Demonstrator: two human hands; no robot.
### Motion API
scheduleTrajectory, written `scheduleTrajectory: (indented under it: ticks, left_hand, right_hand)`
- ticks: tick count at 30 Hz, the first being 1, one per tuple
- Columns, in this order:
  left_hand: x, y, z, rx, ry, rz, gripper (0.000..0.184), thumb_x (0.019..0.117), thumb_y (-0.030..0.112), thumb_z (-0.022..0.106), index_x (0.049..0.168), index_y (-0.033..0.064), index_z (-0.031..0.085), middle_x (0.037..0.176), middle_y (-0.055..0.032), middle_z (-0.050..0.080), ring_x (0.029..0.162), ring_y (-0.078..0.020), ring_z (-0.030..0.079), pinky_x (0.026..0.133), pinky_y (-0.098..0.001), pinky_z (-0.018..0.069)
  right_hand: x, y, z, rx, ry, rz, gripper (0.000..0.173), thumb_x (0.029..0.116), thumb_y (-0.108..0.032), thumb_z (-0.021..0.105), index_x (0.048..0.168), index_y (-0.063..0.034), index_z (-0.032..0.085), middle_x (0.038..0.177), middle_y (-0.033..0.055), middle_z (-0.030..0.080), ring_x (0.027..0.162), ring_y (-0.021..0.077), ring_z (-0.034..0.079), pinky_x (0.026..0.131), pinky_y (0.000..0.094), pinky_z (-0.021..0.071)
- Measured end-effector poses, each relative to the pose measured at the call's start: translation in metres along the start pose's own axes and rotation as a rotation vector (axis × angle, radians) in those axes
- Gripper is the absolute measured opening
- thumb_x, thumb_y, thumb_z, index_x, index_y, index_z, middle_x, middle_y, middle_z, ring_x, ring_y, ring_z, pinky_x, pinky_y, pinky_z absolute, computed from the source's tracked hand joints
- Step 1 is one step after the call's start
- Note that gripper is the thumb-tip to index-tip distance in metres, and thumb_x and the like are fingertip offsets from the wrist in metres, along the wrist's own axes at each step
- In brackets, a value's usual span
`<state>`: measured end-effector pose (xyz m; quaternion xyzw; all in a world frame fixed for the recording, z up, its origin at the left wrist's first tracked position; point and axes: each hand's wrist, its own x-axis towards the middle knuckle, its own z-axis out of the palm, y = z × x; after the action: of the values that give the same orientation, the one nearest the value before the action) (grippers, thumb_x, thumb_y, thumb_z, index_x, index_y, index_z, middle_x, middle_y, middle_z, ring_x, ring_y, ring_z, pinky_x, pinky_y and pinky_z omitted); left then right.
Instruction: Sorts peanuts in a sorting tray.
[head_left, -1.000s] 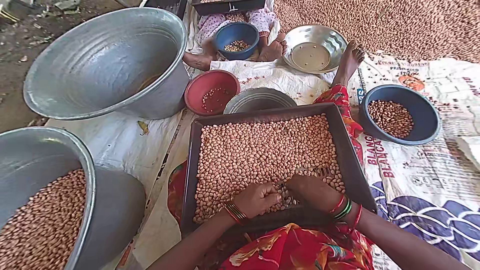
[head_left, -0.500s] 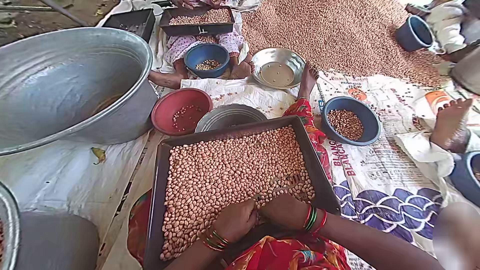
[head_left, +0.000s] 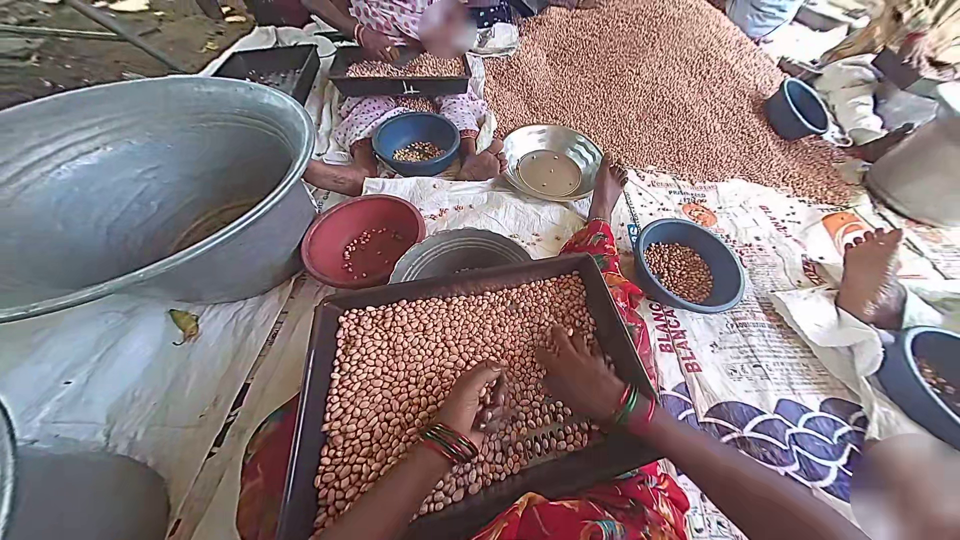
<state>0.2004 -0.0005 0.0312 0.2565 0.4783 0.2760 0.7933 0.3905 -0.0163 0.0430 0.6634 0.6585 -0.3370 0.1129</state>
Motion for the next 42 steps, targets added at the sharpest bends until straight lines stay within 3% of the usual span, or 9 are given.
scheduleTrajectory:
  ticks: [5,11,17,20,23,28,34,40,42]
  left_hand:
    - [0.01,0.014,-0.006,-0.144,0.132,0.1,0.034,0.1102,0.015,0.027,0.085,0.0124,0.05,0.059,0.0033,0.055,0.035,0.001,0.033,0.034,-0.0125,0.0264]
    - [0.015,0.008,-0.01,-0.144,0.182,0.152,0.044,0.1133,0.02,0.028,0.072,0.0162,0.043,0.046,0.0089,0.037,0.032,0.0012,0.03,0.033,-0.0134,0.0244]
    - [0.015,0.016,-0.019,-0.119,0.244,0.222,0.042,0.114,0.023,0.028,0.08,0.012,0.051,0.045,0.01,0.035,0.032,0.0019,0.029,0.033,-0.0132,0.0256]
    - [0.016,0.018,-0.021,-0.124,0.226,0.224,0.036,0.1135,0.019,0.028,0.095,0.0076,0.057,0.047,0.01,0.038,0.033,0.0027,0.031,0.033,-0.0123,0.028]
    - [0.016,0.014,-0.022,-0.118,0.152,0.213,0.03,0.1124,0.013,0.028,0.102,0.0072,0.056,0.055,0.0072,0.047,0.034,0.0031,0.033,0.033,-0.011,0.0292]
    - [0.006,0.006,-0.009,0.173,0.028,0.075,0.042,0.1126,0.016,0.033,0.076,0.0099,0.054,0.053,0.0076,0.048,0.036,0.0018,0.034,0.036,-0.0128,0.0294]
    - [0.011,-0.011,-0.002,0.79,-0.307,0.036,0.026,0.1095,0.013,0.045,0.12,-0.0007,0.064,0.063,0.0074,0.048,0.049,0.0005,0.041,0.049,-0.0165,0.0351]
    - [0.012,-0.011,0.006,0.903,-0.303,0.044,0.021,0.1075,0.013,0.051,0.113,-0.0008,0.066,0.068,0.005,0.051,0.053,-0.0002,0.044,0.054,-0.017,0.0394]
    - [0.011,-0.011,0.002,0.908,-0.303,0.047,0.021,0.1073,0.013,0.052,0.112,-0.0011,0.066,0.069,0.0048,0.052,0.053,-0.0001,0.045,0.054,-0.0169,0.0394]
  right_hand:
    - [-0.045,-0.02,0.005,-0.175,-0.252,-0.303,0.033,0.1049,-0.008,0.051,0.136,-0.0035,0.062,0.132,0.0313,0.059,0.113,0.0523,0.063,0.085,0.066,0.0526]
    - [0.048,0.03,-0.081,0.096,0.374,0.028,0.038,0.1091,-0.015,0.045,0.142,-0.0026,0.059,0.14,0.0268,0.058,0.13,0.0435,0.057,0.107,0.0577,0.0442]
    - [0.041,-0.05,0.013,0.046,0.122,-0.199,0.05,0.1052,-0.026,0.054,0.154,-0.0145,0.049,0.165,0.0268,0.028,0.152,0.0543,0.021,0.11,0.0798,0.0227]
    - [-0.007,-0.05,0.054,-0.056,-0.045,-0.534,0.036,0.1036,-0.017,0.058,0.138,-0.0113,0.065,0.157,0.0285,0.043,0.145,0.0573,0.035,0.106,0.0809,0.0305]
    - [-0.023,-0.014,0.022,-0.022,-0.156,-0.61,0.027,0.1033,-0.007,0.056,0.125,0.0,0.069,0.126,0.0261,0.067,0.114,0.0468,0.066,0.092,0.0646,0.0514]
    - [-0.034,0.047,-0.03,0.138,0.247,-0.249,0.026,0.1027,-0.003,0.051,0.116,0.008,0.071,0.118,0.0282,0.07,0.113,0.0432,0.067,0.098,0.0566,0.0499]
    - [-0.046,0.034,-0.005,-0.052,-0.197,-0.157,0.031,0.1082,-0.009,0.045,0.127,0.0035,0.066,0.124,0.0287,0.067,0.117,0.0484,0.063,0.095,0.0641,0.047]
    - [-0.039,0.034,0.038,-0.211,0.137,-0.206,0.02,0.1007,-0.001,0.051,0.103,0.0072,0.069,0.092,0.0277,0.07,0.087,0.0473,0.071,0.069,0.0586,0.0537]
    - [-0.04,0.028,0.034,-0.211,0.04,-0.16,0.023,0.1042,-0.005,0.048,0.109,0.0071,0.067,0.098,0.0284,0.07,0.093,0.0481,0.07,0.074,0.0599,0.0527]
